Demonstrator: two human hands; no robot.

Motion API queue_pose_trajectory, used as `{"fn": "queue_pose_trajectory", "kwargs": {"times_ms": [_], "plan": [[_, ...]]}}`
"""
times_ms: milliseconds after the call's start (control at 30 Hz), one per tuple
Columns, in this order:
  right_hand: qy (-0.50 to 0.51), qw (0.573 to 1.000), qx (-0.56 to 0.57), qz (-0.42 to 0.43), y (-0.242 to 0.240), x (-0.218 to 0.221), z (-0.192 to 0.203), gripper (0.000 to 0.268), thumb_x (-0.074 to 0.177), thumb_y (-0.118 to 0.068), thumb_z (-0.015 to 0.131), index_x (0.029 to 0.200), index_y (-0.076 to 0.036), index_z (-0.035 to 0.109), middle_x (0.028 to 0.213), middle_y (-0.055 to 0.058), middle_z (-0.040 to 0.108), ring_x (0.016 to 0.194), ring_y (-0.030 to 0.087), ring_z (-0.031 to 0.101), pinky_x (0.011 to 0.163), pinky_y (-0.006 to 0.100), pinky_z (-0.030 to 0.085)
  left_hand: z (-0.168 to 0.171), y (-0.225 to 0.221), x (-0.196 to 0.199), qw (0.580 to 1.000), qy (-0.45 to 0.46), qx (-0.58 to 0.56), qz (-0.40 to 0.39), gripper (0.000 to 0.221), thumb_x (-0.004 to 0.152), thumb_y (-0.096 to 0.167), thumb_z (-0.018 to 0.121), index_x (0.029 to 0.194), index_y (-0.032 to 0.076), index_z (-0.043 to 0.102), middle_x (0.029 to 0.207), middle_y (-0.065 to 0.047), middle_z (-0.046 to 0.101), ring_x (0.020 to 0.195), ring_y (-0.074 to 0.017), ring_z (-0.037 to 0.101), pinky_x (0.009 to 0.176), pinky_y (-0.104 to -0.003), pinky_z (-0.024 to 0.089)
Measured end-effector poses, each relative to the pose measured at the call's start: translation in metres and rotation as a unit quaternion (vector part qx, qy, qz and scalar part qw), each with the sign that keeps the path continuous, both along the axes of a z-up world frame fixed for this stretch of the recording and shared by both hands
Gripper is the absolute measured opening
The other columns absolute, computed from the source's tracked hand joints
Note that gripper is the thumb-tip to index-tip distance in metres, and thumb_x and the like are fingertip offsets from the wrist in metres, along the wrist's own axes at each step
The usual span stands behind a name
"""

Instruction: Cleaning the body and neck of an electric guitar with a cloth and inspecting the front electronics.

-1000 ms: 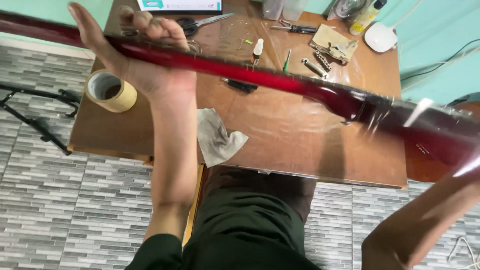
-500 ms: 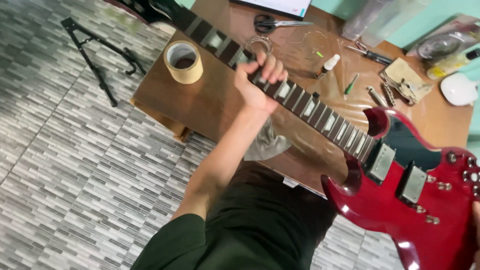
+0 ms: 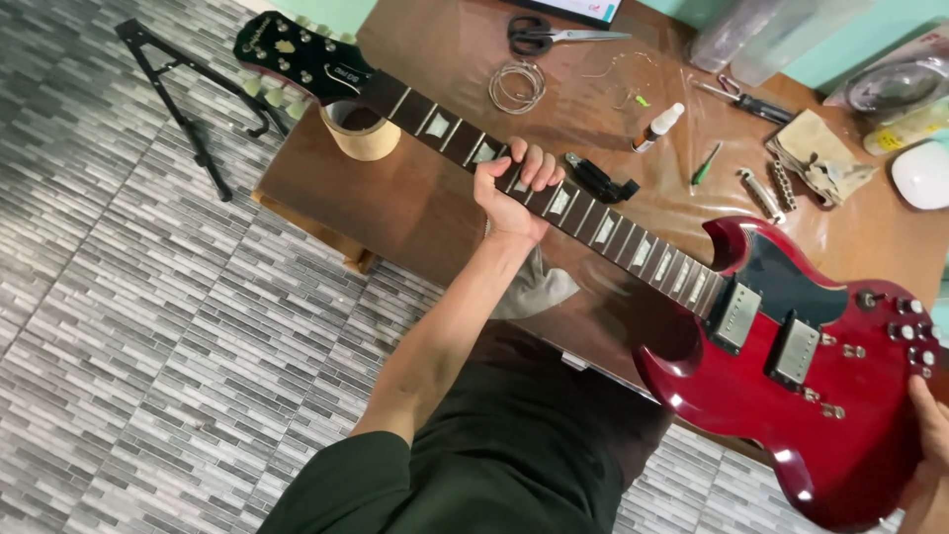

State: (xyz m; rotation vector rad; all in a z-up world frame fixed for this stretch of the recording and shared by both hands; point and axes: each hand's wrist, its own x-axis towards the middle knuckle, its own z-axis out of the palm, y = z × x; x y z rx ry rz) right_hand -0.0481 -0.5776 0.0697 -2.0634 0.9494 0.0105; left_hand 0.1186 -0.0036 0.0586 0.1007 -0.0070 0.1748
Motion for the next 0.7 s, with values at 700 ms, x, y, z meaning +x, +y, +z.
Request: {"fn": "queue_pose_trajectory", "kwargs": {"times_ms": [700], "plan": [[-0.077,0.995,-0.012,0.063,-0.063,0.010,-0.086,0.049,0.112,-0.059,0.059,0.149,-0.028,0.054,0.138,-0.004,0.059,0.121,0.018,0.054,0.106,0.038,0.041,-0.035,-0.005,0.009,1.000,0.014,0.011,-0.009,0.015,0.072,0.030,0.051,0.075,0.016,0.047,0.059,0.002,0.038,0.053,-0.0133,0.035,0.061,-0.031,0.034]]}}
